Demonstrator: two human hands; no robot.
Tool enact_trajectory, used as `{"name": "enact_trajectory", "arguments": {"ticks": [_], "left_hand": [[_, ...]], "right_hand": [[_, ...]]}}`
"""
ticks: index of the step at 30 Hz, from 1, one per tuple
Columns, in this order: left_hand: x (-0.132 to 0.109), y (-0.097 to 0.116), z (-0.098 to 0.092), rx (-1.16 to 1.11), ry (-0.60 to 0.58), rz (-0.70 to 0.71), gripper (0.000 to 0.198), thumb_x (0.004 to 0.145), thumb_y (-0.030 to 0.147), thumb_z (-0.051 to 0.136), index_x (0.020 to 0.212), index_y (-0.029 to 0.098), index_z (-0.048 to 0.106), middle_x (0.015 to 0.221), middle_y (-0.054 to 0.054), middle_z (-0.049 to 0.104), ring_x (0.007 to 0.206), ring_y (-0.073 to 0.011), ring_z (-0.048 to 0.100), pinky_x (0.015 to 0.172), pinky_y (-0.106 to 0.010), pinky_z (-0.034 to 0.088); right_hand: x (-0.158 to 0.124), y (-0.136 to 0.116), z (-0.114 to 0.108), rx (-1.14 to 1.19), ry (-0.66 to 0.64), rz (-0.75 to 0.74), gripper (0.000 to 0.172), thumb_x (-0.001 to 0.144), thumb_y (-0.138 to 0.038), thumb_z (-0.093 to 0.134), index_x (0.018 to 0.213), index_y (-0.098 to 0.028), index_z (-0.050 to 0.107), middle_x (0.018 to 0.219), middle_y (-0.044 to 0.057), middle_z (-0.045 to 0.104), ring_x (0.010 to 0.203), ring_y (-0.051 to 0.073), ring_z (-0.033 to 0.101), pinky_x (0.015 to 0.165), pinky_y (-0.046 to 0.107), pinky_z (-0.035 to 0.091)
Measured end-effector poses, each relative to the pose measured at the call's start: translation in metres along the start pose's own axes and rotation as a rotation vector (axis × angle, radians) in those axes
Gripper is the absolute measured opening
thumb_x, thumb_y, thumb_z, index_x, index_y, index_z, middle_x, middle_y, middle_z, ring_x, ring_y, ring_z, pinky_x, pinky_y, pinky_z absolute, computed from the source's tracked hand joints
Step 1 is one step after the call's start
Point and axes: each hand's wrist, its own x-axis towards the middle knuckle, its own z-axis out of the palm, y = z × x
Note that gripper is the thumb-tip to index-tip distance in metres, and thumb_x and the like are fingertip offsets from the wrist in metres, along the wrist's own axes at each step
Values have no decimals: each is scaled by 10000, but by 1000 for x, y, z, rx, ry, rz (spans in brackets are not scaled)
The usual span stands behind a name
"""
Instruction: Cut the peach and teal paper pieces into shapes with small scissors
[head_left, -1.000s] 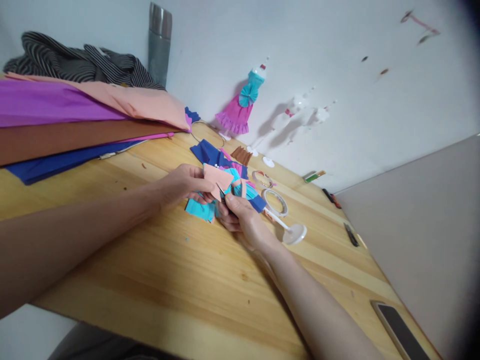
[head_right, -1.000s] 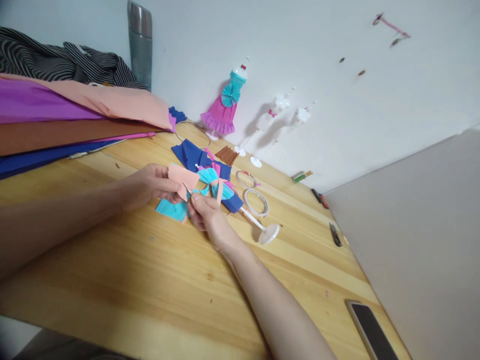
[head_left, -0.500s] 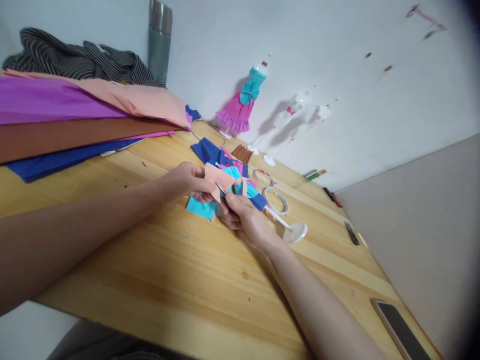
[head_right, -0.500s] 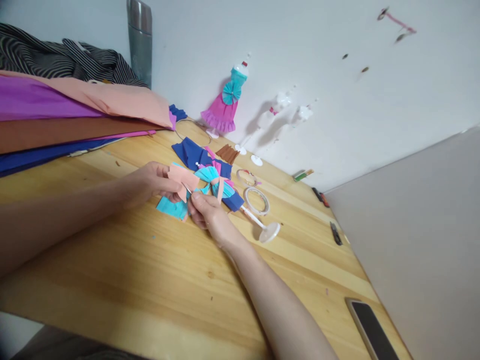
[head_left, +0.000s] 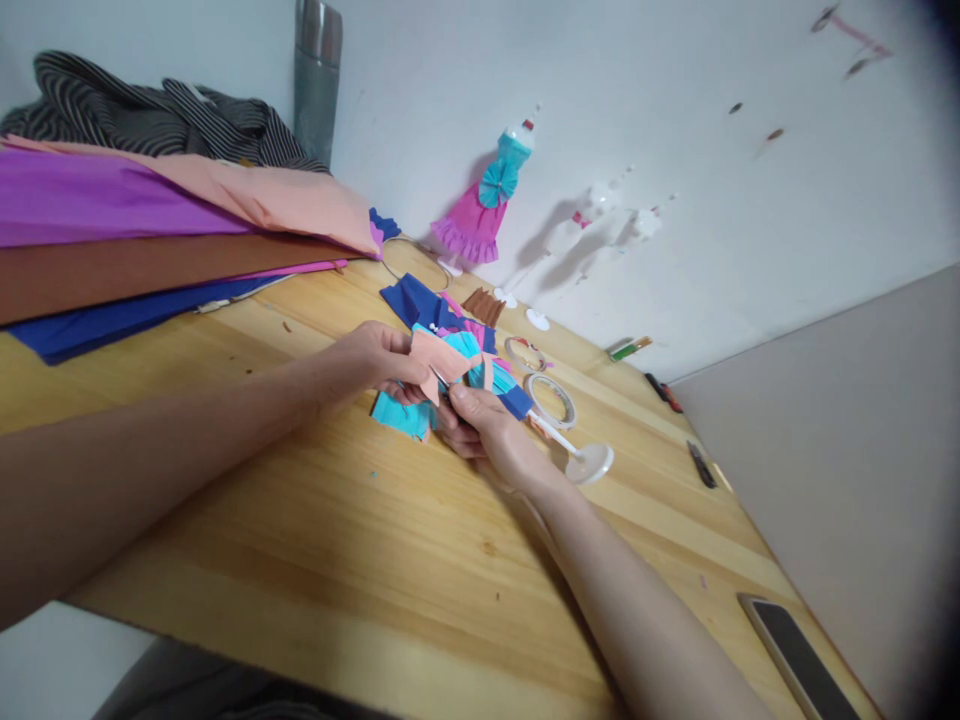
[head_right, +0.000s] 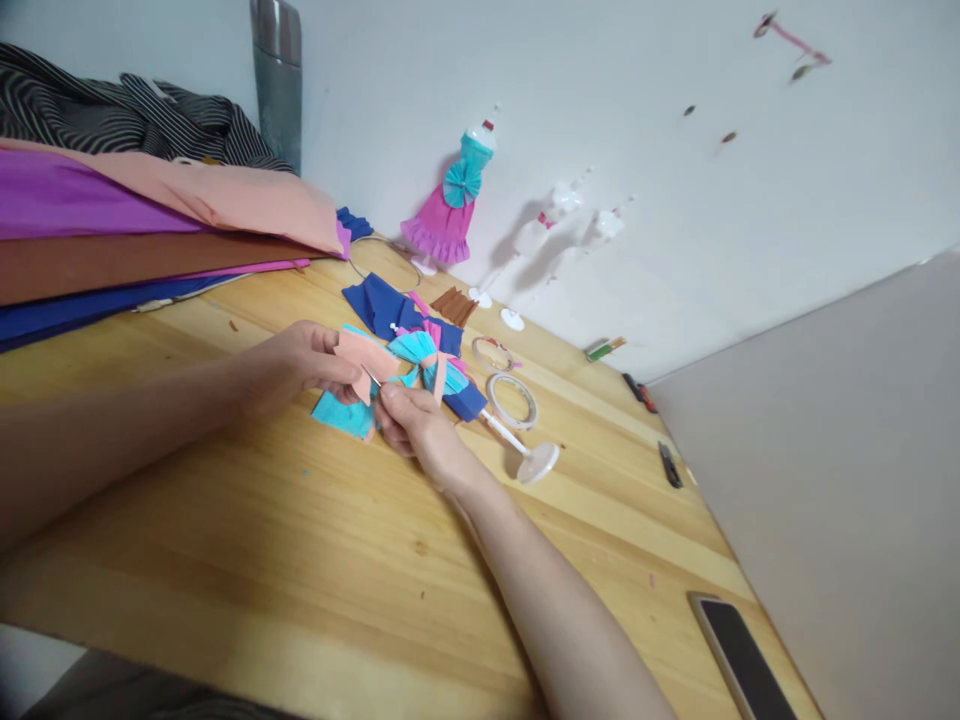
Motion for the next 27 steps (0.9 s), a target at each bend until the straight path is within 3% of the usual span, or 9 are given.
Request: {"name": "enact_trajectory", "arguments": {"ticks": [15,27], "left_hand": [[-6,12,-2,45,-33,56,42,607,140,653,585,106,666,537,-11,636,515,-82,561,574,-203,468],[-6,11,-1,22,-31,14,92,608,139,659,676,111,714,573,-26,664,559,-110,593,627,-236,485]], "right_hand": [[-1,0,-4,-1,-44,-34,472,825,-573,598,604,-186,441,513,-79,268,425,60,164,418,256,52],[-1,3,-2,-2,-26,-25,468,811,-579,601,601,-192,443,498,-83,274,421,66,152,423,272,45]]}}
